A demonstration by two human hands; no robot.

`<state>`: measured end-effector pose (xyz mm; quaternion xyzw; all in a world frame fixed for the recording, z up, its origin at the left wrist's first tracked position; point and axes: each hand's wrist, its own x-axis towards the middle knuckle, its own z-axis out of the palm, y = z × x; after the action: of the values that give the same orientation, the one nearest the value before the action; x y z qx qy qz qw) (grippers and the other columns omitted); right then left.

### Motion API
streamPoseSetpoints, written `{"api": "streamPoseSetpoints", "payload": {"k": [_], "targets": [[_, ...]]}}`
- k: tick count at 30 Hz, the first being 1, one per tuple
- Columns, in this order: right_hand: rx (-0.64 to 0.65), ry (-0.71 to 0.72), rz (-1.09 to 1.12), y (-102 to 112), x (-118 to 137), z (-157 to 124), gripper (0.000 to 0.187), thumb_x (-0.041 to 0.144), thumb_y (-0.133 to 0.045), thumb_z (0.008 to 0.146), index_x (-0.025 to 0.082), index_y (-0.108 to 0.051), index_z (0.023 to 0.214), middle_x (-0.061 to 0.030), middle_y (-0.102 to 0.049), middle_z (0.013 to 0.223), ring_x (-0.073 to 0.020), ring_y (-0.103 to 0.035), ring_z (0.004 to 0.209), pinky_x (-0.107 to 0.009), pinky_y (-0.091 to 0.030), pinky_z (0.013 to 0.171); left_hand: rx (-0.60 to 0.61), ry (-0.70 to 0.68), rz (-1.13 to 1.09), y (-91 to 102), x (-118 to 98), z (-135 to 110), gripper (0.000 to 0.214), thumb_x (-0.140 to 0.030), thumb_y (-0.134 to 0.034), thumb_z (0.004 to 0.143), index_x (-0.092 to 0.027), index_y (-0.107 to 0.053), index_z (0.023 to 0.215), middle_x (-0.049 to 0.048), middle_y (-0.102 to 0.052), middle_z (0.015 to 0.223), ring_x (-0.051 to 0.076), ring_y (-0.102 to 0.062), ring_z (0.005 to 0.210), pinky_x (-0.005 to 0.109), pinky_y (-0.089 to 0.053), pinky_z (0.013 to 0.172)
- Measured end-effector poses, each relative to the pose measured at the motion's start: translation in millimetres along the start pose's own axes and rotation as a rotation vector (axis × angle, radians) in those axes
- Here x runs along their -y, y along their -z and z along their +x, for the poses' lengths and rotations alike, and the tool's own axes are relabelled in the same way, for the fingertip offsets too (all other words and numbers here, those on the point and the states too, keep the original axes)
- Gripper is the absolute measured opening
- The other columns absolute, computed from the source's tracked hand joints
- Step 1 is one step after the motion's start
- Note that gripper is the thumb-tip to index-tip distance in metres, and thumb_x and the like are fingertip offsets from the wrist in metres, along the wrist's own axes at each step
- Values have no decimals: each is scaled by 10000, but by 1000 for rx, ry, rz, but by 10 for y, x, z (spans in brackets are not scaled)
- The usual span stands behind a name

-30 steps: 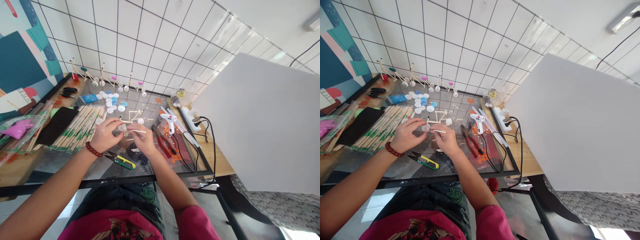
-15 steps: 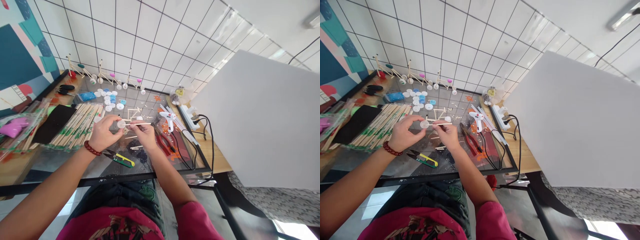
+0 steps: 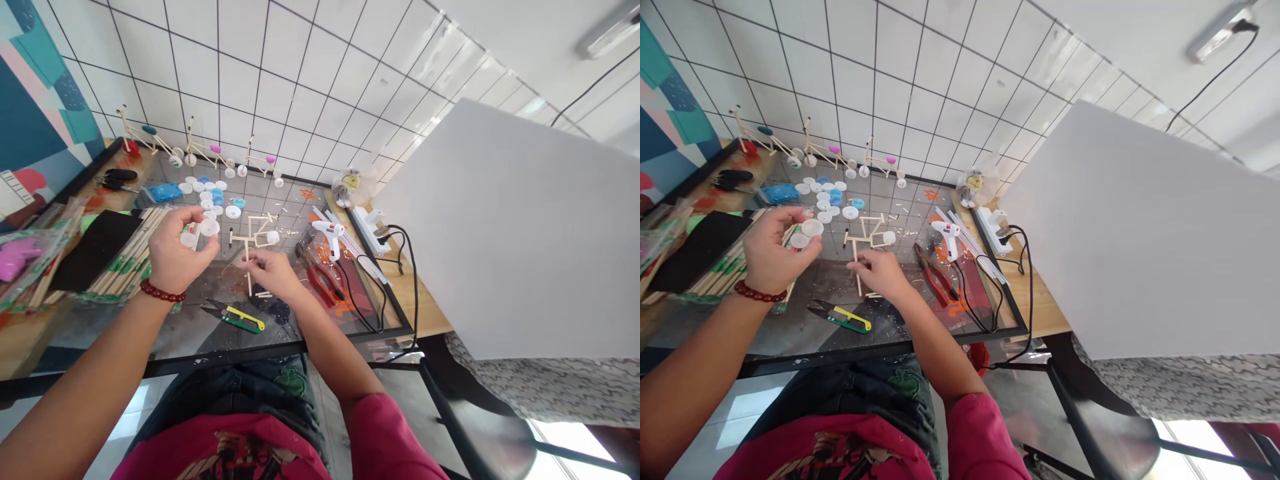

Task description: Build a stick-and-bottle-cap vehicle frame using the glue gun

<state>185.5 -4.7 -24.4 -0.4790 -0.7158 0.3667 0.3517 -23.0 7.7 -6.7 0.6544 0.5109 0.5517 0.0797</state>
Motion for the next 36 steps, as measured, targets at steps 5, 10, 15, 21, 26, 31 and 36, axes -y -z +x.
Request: {"api": "streamPoseSetpoints", "payload": {"k": [5, 10, 15, 21, 26, 31, 36], "targets": [[72, 54, -145, 264, 58, -40, 89, 252, -742, 842, 197, -786, 896, 14, -758, 802, -115, -646, 717, -216, -452, 708, -76, -93, 95, 18, -62, 25, 427, -179, -741, 648, -173, -659, 1068, 58, -715, 1015, 263, -683, 988, 413, -532, 957], [93, -37, -393, 786, 5, -294, 127, 87, -715, 779, 193, -784, 798, 6, -730, 758, -125, -629, 703, -237, -436, 696, -97, -114, 107, 32, -102, 31, 357, -197, -707, 682, -175, -656, 1035, 62, -720, 1033, 252, -696, 1032, 374, -531, 966], [206, -61, -447, 804, -141, -516, 172, 81, -801, 727, 175, -779, 869, -10, -696, 826, -127, -614, 738, -231, -447, 710, -72, -138, 133, 17, -131, 9, 382, -235, -681, 719, -150, -666, 1091, 67, -723, 1012, 232, -690, 1002, 344, -530, 960], [157, 24, -524, 615, -189, -411, 160, 34, -660, 840, 167, -748, 828, -43, -690, 861, -166, -630, 839, -261, -457, 786, -41, -145, 137, -7, -112, -9, 423, -220, -700, 727, -141, -661, 1141, 60, -727, 1002, 225, -681, 968, 344, -538, 921], [76, 61, -518, 561, -232, -287, 139, 77, -683, 846, 183, -746, 912, -38, -685, 902, -164, -622, 805, -268, -465, 770, 0, -132, 157, -10, -107, -22, 456, -216, -707, 737, -146, -644, 1183, 61, -729, 1031, 233, -679, 1002, 362, -536, 942], [-85, 45, -415, 638, -356, -313, 225, 24, -699, 799, 173, -739, 963, -23, -675, 881, -154, -630, 799, -261, -479, 762, 29, -184, 143, -13, -108, -28, 471, -201, -726, 736, -157, -634, 1196, 50, -731, 1022, 233, -686, 1011, 382, -538, 983], [-17, 171, -425, 596, -339, -333, 125, 83, -692, 859, 183, -745, 912, -32, -687, 880, -156, -628, 818, -268, -475, 778, 64, -281, 117, -64, -140, -72, 451, -182, -707, 761, -159, -630, 1204, 65, -725, 1022, 255, -698, 1038, 406, -550, 988]]}}
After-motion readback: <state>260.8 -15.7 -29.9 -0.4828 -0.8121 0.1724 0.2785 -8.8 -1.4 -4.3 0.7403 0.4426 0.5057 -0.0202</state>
